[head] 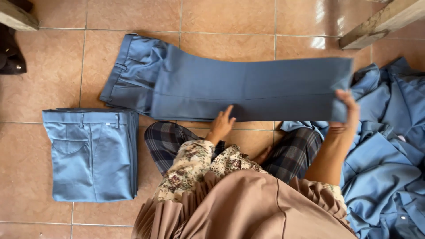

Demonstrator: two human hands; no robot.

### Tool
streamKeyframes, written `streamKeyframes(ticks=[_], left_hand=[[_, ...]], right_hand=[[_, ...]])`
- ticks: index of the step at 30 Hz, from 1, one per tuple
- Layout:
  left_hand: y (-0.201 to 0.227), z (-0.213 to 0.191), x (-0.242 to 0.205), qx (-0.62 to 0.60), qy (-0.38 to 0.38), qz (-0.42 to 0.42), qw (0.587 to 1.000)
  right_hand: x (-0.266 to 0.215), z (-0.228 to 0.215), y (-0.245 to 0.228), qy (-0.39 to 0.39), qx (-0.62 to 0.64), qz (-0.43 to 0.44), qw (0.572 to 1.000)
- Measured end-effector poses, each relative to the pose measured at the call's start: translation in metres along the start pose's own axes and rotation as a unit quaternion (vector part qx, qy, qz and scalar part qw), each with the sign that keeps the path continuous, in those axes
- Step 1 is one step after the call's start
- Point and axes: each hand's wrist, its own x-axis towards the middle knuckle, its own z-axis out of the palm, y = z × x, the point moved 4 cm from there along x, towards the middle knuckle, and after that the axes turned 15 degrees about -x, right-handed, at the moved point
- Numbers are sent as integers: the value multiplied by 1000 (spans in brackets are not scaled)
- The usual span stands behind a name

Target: The person is folding blue trousers on the floor and stacking them.

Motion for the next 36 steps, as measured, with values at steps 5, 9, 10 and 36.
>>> streamKeyframes(ticks=[5,9,10,36], left_hand=[[49,90,-11,27,-248,8,968],[51,92,-16,-27,-236,42,971],[53,77,-16,-80,-216,10,973],[-125,-42,19,-166,251,-135,944]], right_hand=[[-142,69,-133,-67,45,-191,978],[-133,86,-134,-89,18,-189,978],[-125,88,-125,12,-36,-175,984],[45,25,238,91,-556,-1,826]])
